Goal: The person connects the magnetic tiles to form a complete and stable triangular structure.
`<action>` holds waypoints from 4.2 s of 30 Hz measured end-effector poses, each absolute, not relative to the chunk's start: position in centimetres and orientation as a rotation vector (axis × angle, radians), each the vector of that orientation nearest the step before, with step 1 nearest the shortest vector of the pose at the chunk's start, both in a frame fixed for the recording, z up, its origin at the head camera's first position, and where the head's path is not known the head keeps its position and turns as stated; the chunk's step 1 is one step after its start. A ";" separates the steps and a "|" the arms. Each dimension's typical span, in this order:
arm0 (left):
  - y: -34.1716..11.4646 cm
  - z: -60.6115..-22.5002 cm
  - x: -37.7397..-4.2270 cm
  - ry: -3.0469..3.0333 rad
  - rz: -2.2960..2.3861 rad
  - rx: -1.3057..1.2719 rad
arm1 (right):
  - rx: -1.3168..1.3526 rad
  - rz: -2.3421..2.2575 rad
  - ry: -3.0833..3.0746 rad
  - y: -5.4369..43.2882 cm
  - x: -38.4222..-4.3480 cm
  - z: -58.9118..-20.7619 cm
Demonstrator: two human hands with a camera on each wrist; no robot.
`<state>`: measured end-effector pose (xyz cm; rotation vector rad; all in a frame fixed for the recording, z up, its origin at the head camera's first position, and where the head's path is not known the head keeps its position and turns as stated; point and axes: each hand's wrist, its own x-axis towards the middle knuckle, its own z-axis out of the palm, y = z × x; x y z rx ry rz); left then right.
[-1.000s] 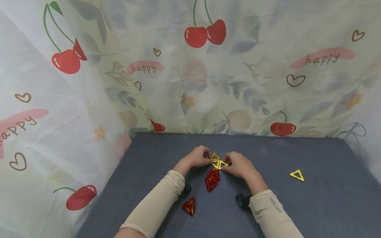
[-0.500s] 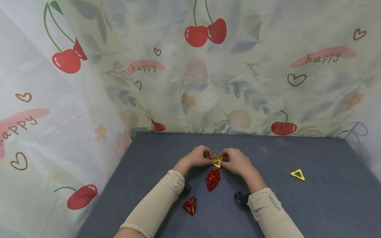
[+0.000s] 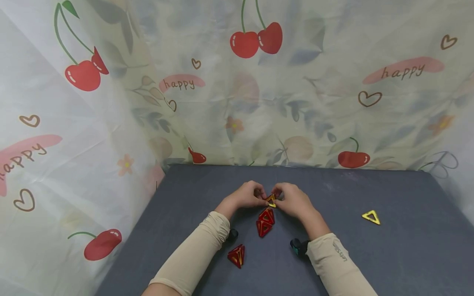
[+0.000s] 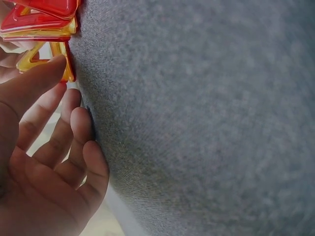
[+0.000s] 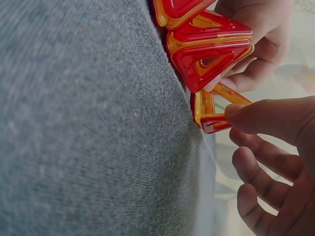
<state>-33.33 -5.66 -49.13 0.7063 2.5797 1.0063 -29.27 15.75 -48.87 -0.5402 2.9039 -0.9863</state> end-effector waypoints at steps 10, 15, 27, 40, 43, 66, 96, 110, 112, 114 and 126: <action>-5.4 -49.2 -33.5 2.520 1.019 0.740 | -0.559 -1.022 2.893 15.8 -29.0 -48.9; -5.3 -49.3 -33.8 2.438 1.042 0.788 | -0.592 -1.050 2.883 15.8 -28.8 -48.8; -5.3 -48.9 -33.7 2.408 1.028 0.792 | -0.669 -1.016 2.921 18.9 -27.8 -49.2; -5.4 -48.9 -33.4 2.419 1.049 0.777 | -0.591 -0.934 3.014 25.8 -24.2 -47.9; -5.3 -48.9 -33.4 2.417 1.052 0.778 | -0.548 -0.892 3.035 27.5 -23.2 -47.5; -5.2 -49.2 -33.3 2.488 1.055 0.724 | 0.015 -0.550 2.987 38.8 -20.1 -48.2; -5.2 -48.9 -33.2 2.552 1.024 0.652 | -0.033 -0.601 2.920 38.6 -22.2 -48.8; -5.2 -48.9 -33.0 2.553 1.041 0.635 | -0.123 -0.669 2.946 35.2 -24.7 -49.3; -5.3 -48.9 -33.0 2.550 1.045 0.634 | -0.142 -0.674 2.953 34.3 -24.9 -49.3; -5.3 -48.8 -33.0 2.546 1.049 0.635 | -0.163 -0.677 2.955 33.3 -25.1 -49.2; -5.3 -48.8 -33.0 2.547 1.054 0.628 | -0.268 -0.730 2.914 26.0 -27.3 -49.3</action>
